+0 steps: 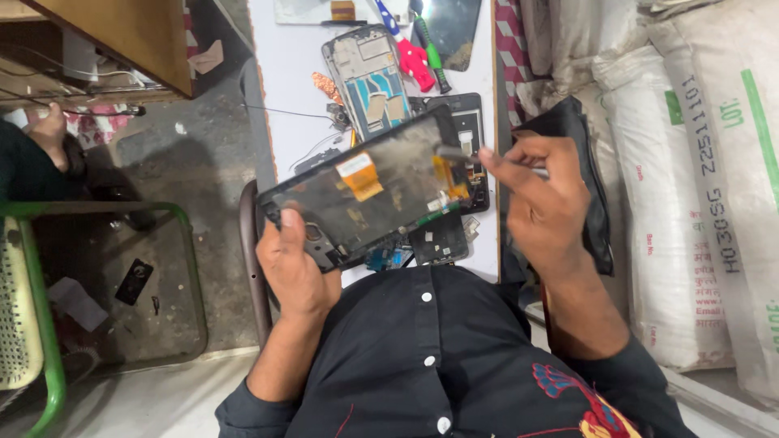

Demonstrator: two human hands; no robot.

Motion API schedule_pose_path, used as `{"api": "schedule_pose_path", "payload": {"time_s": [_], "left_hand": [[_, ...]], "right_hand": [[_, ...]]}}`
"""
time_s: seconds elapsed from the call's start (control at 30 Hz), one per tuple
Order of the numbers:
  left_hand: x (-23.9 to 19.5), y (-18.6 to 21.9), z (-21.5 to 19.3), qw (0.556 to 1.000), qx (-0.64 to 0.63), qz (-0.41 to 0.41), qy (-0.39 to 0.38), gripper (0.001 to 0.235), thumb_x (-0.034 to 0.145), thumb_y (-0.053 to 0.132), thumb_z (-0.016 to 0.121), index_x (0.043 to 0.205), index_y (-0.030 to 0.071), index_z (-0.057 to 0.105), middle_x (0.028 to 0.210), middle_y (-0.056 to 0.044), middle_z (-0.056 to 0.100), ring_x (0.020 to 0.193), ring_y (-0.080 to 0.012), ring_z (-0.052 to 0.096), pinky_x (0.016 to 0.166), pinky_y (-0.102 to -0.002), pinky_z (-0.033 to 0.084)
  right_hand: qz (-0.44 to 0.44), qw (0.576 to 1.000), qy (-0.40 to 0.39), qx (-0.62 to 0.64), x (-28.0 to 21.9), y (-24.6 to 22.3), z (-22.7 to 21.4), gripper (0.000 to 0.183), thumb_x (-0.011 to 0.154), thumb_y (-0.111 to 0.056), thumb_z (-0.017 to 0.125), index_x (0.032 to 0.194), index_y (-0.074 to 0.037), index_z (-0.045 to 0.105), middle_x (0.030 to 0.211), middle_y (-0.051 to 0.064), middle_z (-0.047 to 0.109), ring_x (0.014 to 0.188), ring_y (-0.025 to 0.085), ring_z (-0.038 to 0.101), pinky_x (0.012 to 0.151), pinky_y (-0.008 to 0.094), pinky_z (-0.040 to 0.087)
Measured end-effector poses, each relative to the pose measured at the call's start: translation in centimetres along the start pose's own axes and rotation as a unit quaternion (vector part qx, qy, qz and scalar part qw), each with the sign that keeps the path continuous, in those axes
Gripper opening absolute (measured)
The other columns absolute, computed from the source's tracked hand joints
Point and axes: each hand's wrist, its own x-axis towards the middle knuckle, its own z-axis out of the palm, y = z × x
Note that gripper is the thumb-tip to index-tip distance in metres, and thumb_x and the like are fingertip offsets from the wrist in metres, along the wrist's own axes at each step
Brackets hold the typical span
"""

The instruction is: The person uses a metal spudger to pry and separate the screen assembly from the frame of a disassembled smartphone. They repeatedly lift the screen edge and adjust the device orientation while working at a cluttered repair bench.

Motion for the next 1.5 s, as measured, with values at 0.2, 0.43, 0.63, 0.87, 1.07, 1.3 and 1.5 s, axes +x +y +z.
{"api": "schedule_pose_path", "payload": {"time_s": [0.2, 0.43, 0.63, 0.87, 1.07, 1.3, 1.5], "left_hand": [[2.1, 1.0, -1.3, 0.993, -0.109, 0.001, 0.033, 0.039, 0.117, 0.032, 0.051, 0.141, 0.002, 0.052, 0.125, -0.01, 0.066, 0.104, -0.0215, 0.068, 0.084, -0.036, 0.056], [1.5, 0.1, 0.7, 0.983, -0.151, -0.105, 0.009, 0.045, 0.106, 0.024, 0.055, 0.145, 0.004, 0.047, 0.142, -0.01, 0.059, 0.13, -0.0257, 0.059, 0.111, -0.046, 0.048], [0.9, -0.8, 0.5, 0.963, -0.202, -0.158, -0.081, 0.049, 0.108, 0.025, 0.056, 0.151, 0.006, 0.042, 0.147, -0.011, 0.055, 0.135, -0.0286, 0.056, 0.115, -0.051, 0.046], [0.3, -2.5, -0.5, 0.932, -0.25, -0.195, -0.173, 0.045, 0.115, 0.028, 0.051, 0.153, 0.006, 0.04, 0.147, -0.011, 0.057, 0.14, -0.0277, 0.055, 0.121, -0.052, 0.045], [0.3, -2.8, -0.7, 0.929, -0.255, -0.205, -0.175, 0.051, 0.113, 0.032, 0.05, 0.154, 0.004, 0.041, 0.149, -0.012, 0.056, 0.14, -0.0275, 0.055, 0.12, -0.049, 0.045], [0.5, -3.0, -0.5, 0.944, -0.218, -0.2, -0.143, 0.05, 0.113, 0.035, 0.051, 0.151, 0.002, 0.044, 0.145, -0.013, 0.058, 0.135, -0.0299, 0.057, 0.115, -0.051, 0.047], [0.2, -3.4, -0.9, 0.954, -0.195, -0.201, -0.104, 0.058, 0.107, 0.041, 0.054, 0.15, 0.004, 0.043, 0.147, -0.01, 0.057, 0.135, -0.0279, 0.056, 0.114, -0.049, 0.046]], "right_hand": [[0.017, 0.998, 0.066, 0.016, -2.6, 1.5, -2.1, 0.049, 0.095, 0.022, 0.06, 0.129, -0.01, 0.073, 0.112, 0.011, 0.057, 0.095, 0.02, 0.057, 0.077, 0.028, 0.05], [0.037, 0.999, 0.036, 0.008, -3.6, 1.5, -0.2, 0.044, 0.098, 0.018, 0.068, 0.132, -0.01, 0.073, 0.108, 0.011, 0.059, 0.092, 0.017, 0.059, 0.072, 0.027, 0.048], [-0.049, 0.997, -0.054, -0.003, -2.5, -1.0, 1.8, 0.05, 0.088, 0.014, 0.072, 0.127, -0.018, 0.075, 0.104, 0.008, 0.059, 0.093, 0.024, 0.058, 0.077, 0.034, 0.049], [-0.013, 0.997, -0.068, -0.033, -1.1, -0.2, 1.2, 0.06, 0.087, 0.02, 0.065, 0.133, -0.017, 0.075, 0.106, 0.011, 0.058, 0.092, 0.023, 0.059, 0.078, 0.034, 0.05], [-0.077, 0.994, -0.083, 0.004, -1.8, -0.4, 1.3, 0.055, 0.085, 0.018, 0.068, 0.127, -0.016, 0.074, 0.104, 0.009, 0.058, 0.093, 0.025, 0.06, 0.077, 0.034, 0.052], [-0.042, 0.997, -0.068, -0.001, -1.6, -0.7, 1.0, 0.049, 0.087, 0.017, 0.071, 0.124, -0.015, 0.076, 0.103, 0.011, 0.058, 0.09, 0.025, 0.06, 0.076, 0.035, 0.05], [-0.088, 0.99, -0.113, -0.013, -1.7, -0.6, 0.7, 0.054, 0.08, 0.014, 0.072, 0.125, -0.017, 0.074, 0.101, 0.008, 0.061, 0.089, 0.026, 0.059, 0.078, 0.039, 0.051]]}}
